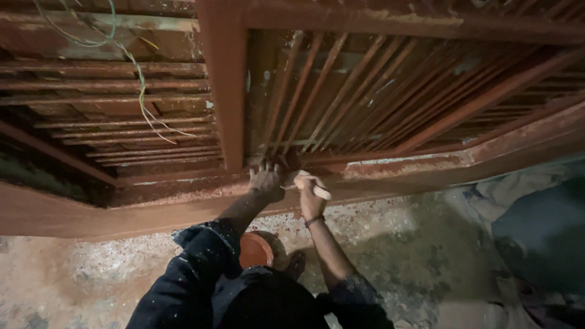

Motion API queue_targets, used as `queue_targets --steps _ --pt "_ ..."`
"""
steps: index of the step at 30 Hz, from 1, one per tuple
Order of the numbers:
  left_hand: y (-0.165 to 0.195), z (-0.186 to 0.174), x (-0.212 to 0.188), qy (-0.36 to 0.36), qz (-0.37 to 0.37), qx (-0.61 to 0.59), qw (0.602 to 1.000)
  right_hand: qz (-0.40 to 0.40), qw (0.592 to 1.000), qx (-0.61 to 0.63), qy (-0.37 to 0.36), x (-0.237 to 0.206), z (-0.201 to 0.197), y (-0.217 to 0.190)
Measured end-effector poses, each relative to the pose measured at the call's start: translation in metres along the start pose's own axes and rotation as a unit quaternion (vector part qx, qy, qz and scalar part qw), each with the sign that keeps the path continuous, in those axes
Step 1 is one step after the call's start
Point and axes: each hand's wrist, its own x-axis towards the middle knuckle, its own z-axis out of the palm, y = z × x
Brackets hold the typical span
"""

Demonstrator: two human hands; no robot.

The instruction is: The person paints a reddish-brown metal gate using a paintbrush, applying paint to the frame and vertical bars. They dip the brush into a paint container to reload paint and continue painting different sections of the gate.

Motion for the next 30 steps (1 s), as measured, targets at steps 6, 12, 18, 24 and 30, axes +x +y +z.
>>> queue_targets --steps 6,12,18,24,30 --pt "-0.003 0.003 -0.006 0.001 -0.021 -0.019 1.0 -0.054 0.995 -0.082 0.022 -0.002 -0.001 0.002" --pt "-0.008 0.003 -0.006 -0.029 -0.046 -0.021 0.998 -0.004 1.0 -0.017 -0.015 -0.011 -0.007 0.006" --pt "-0.015 0.004 -0.009 -0.017 -0.037 -0.031 0.999 0.071 0.996 0.046 -0.02 0.0 -0.007 0.003" --pt "-0.014 0.005 -0.01 -0.02 -0.041 -0.05 0.998 0.021 0.999 0.032 -0.005 0.001 -0.009 -0.001" --pt "-0.013 0.007 -0.012 0.0 -0.031 -0.021 0.999 0.095 0.995 0.028 0.025 -0.004 0.006 0.001"
